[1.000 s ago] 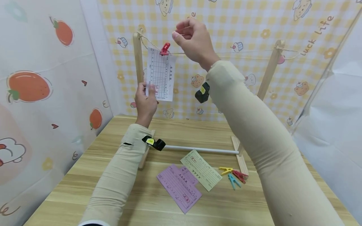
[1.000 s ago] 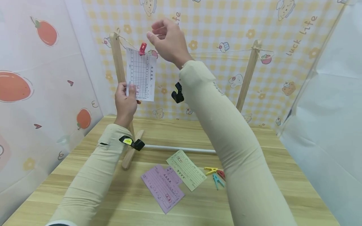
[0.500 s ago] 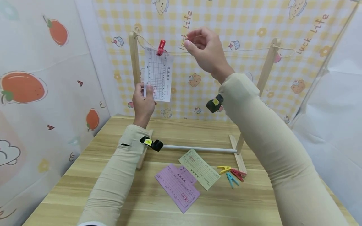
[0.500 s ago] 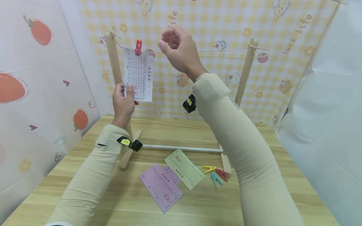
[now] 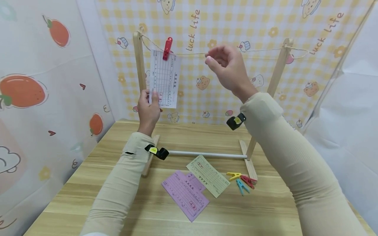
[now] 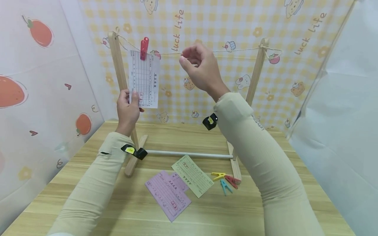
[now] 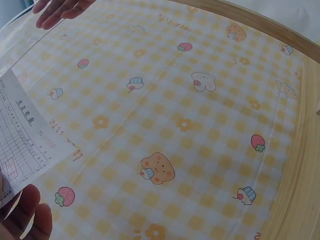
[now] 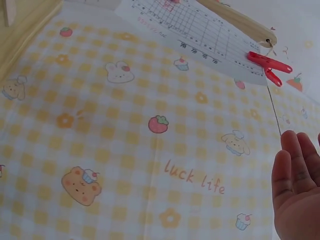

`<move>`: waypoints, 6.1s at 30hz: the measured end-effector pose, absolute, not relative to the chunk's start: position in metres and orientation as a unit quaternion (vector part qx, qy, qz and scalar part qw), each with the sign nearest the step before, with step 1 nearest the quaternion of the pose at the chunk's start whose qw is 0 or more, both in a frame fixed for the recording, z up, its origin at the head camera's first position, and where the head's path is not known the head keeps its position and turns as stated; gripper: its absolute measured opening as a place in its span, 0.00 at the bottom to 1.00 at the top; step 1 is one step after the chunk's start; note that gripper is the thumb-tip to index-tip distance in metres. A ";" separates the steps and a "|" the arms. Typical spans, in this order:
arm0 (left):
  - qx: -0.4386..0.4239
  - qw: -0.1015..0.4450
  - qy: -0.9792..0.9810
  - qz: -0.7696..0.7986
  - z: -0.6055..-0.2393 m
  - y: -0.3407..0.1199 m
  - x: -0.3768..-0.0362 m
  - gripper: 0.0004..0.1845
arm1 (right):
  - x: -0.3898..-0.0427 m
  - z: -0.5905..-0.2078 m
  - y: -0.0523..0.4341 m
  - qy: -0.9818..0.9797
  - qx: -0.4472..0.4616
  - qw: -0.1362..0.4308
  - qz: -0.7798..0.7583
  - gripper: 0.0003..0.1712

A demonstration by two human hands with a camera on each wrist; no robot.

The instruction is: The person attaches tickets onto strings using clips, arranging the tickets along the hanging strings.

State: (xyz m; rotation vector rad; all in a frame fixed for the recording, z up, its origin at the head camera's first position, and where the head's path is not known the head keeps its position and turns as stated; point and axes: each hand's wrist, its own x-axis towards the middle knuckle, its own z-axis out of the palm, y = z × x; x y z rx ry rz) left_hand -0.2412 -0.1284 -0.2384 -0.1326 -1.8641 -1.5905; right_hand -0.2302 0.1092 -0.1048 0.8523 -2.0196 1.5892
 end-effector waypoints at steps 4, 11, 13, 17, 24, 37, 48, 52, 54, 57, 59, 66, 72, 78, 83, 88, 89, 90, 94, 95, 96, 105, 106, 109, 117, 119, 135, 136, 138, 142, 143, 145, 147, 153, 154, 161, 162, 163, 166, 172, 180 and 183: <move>-0.055 0.336 -0.713 -0.613 -0.240 -0.130 -0.242 0.14 | -0.229 -0.113 0.114 -0.728 0.306 0.217 0.574 0.07; -0.058 0.312 -0.718 -0.620 -0.241 -0.132 -0.240 0.17 | -0.226 -0.129 0.124 -0.738 0.303 0.213 0.564 0.09; -0.063 0.302 -0.718 -0.624 -0.241 -0.132 -0.239 0.18 | -0.225 -0.135 0.128 -0.742 0.300 0.211 0.561 0.09; -0.077 0.287 -0.712 -0.636 -0.244 -0.133 -0.236 0.19 | -0.222 -0.148 0.137 -0.753 0.293 0.206 0.552 0.10; -0.094 0.255 -0.716 -0.643 -0.252 -0.136 -0.232 0.19 | -0.217 -0.171 0.151 -0.760 0.281 0.187 0.555 0.12; -0.118 0.184 -0.736 -0.641 -0.275 -0.139 -0.223 0.25 | -0.213 -0.209 0.175 -0.744 0.281 0.162 0.584 0.16; -0.147 0.150 -0.746 -0.632 -0.294 -0.134 -0.217 0.26 | -0.205 -0.240 0.195 -0.764 0.271 0.144 0.567 0.22; -0.155 0.136 -0.748 -0.631 -0.299 -0.133 -0.216 0.26 | -0.202 -0.253 0.201 -0.770 0.264 0.137 0.564 0.22; -0.156 0.130 -0.753 -0.626 -0.302 -0.133 -0.215 0.25 | -0.200 -0.260 0.204 -0.775 0.258 0.133 0.561 0.22; -0.154 0.124 -0.763 -0.616 -0.307 -0.132 -0.214 0.24 | -0.197 -0.270 0.207 -0.778 0.252 0.128 0.561 0.20; -0.151 0.118 -0.770 -0.608 -0.311 -0.131 -0.214 0.23 | -0.194 -0.277 0.210 -0.780 0.248 0.124 0.561 0.20; -0.142 0.080 -0.829 -0.535 -0.329 -0.127 -0.211 0.24 | -0.191 -0.302 0.219 -0.821 0.217 0.102 0.518 0.16; -0.163 0.038 -0.887 -0.431 -0.347 -0.125 -0.205 0.19 | -0.187 -0.321 0.227 -0.854 0.199 0.064 0.477 0.14; -0.179 -0.016 -0.908 -0.379 -0.364 -0.121 -0.199 0.16 | -0.181 -0.337 0.233 -0.865 0.183 0.030 0.466 0.12; -0.199 -0.034 -0.917 -0.345 -0.373 -0.119 -0.192 0.13 | -0.175 -0.350 0.235 -0.872 0.183 0.011 0.455 0.11; -0.221 -0.044 -0.916 -0.331 -0.382 -0.118 -0.185 0.13 | -0.169 -0.362 0.237 -0.875 0.194 -0.007 0.443 0.12; -0.224 -0.046 -0.916 -0.328 -0.384 -0.118 -0.184 0.13 | -0.167 -0.364 0.237 -0.878 0.194 -0.012 0.438 0.13; -0.229 -0.048 -0.916 -0.326 -0.386 -0.118 -0.183 0.13 | -0.166 -0.366 0.238 -0.880 0.192 -0.017 0.434 0.13; -0.246 -0.050 -0.914 -0.318 -0.392 -0.117 -0.181 0.11 | -0.160 -0.372 0.241 -0.892 0.183 -0.034 0.412 0.13; -0.251 -0.049 -0.913 -0.317 -0.393 -0.117 -0.181 0.11 | -0.159 -0.374 0.241 -0.893 0.185 -0.036 0.409 0.12; -0.255 -0.050 -0.913 -0.314 -0.394 -0.116 -0.180 0.11 | -0.158 -0.376 0.242 -0.895 0.188 -0.037 0.404 0.12; -0.303 -0.052 -0.915 -0.259 -0.398 -0.112 -0.174 0.15 | -0.146 -0.391 0.246 -0.904 0.201 -0.055 0.374 0.06; -0.309 -0.050 -0.917 -0.248 -0.399 -0.111 -0.173 0.16 | -0.145 -0.393 0.246 -0.904 0.198 -0.060 0.374 0.05; -0.325 -0.049 -0.918 -0.222 -0.401 -0.111 -0.170 0.21 | -0.141 -0.395 0.246 -0.903 0.188 -0.076 0.379 0.04; -0.322 -0.092 -0.920 -0.202 -0.405 -0.108 -0.168 0.36 | -0.139 -0.399 0.247 -0.899 0.186 -0.102 0.383 0.08; -0.318 -0.099 -0.922 -0.198 -0.405 -0.108 -0.168 0.37 | -0.139 -0.400 0.248 -0.899 0.187 -0.102 0.384 0.09; -0.315 -0.099 -0.928 -0.171 -0.405 -0.105 -0.167 0.34 | -0.139 -0.406 0.249 -0.900 0.212 -0.091 0.370 0.15; -0.314 -0.101 -0.929 -0.171 -0.405 -0.105 -0.167 0.33 | -0.139 -0.406 0.249 -0.900 0.214 -0.090 0.368 0.16; -0.314 -0.099 -0.929 -0.168 -0.405 -0.105 -0.167 0.32 | -0.139 -0.406 0.249 -0.902 0.215 -0.086 0.363 0.16; -0.320 -0.094 -0.929 -0.162 -0.406 -0.105 -0.169 0.29 | -0.139 -0.405 0.248 -0.912 0.214 -0.076 0.342 0.17; -0.322 -0.092 -0.929 -0.160 -0.406 -0.105 -0.169 0.28 | -0.138 -0.405 0.247 -0.914 0.215 -0.073 0.336 0.17; -0.325 -0.090 -0.929 -0.156 -0.407 -0.105 -0.169 0.25 | -0.138 -0.405 0.247 -0.918 0.216 -0.069 0.325 0.17; -0.327 -0.089 -0.928 -0.155 -0.408 -0.105 -0.169 0.23 | -0.138 -0.405 0.245 -0.921 0.218 -0.064 0.317 0.17; -0.329 -0.088 -0.927 -0.155 -0.404 -0.104 -0.168 0.21 | -0.136 -0.403 0.243 -0.933 0.210 -0.052 0.289 0.18; -0.329 -0.088 -0.927 -0.156 -0.404 -0.104 -0.168 0.21 | -0.135 -0.402 0.243 -0.935 0.205 -0.052 0.283 0.18; -0.324 -0.086 -0.930 -0.150 -0.402 -0.101 -0.168 0.24 | -0.131 -0.395 0.243 -0.952 0.153 -0.055 0.259 0.18; -0.323 -0.087 -0.931 -0.148 -0.402 -0.101 -0.168 0.25 | -0.130 -0.395 0.243 -0.954 0.150 -0.056 0.255 0.19; -0.321 -0.088 -0.931 -0.148 -0.402 -0.101 -0.168 0.25 | -0.130 -0.395 0.243 -0.956 0.148 -0.056 0.249 0.19; -0.320 -0.090 -0.931 -0.153 -0.402 -0.101 -0.168 0.26 | -0.129 -0.395 0.243 -0.959 0.146 -0.057 0.235 0.20; -0.339 -0.078 -0.925 -0.151 -0.405 -0.102 -0.169 0.22 | -0.129 -0.397 0.241 -0.963 0.141 -0.060 0.223 0.19; -0.342 -0.076 -0.924 -0.152 -0.404 -0.102 -0.170 0.20 | -0.129 -0.395 0.241 -0.961 0.146 -0.066 0.227 0.17; -0.347 -0.070 -0.923 -0.150 -0.404 -0.103 -0.170 0.18 | -0.130 -0.395 0.241 -0.959 0.146 -0.071 0.232 0.15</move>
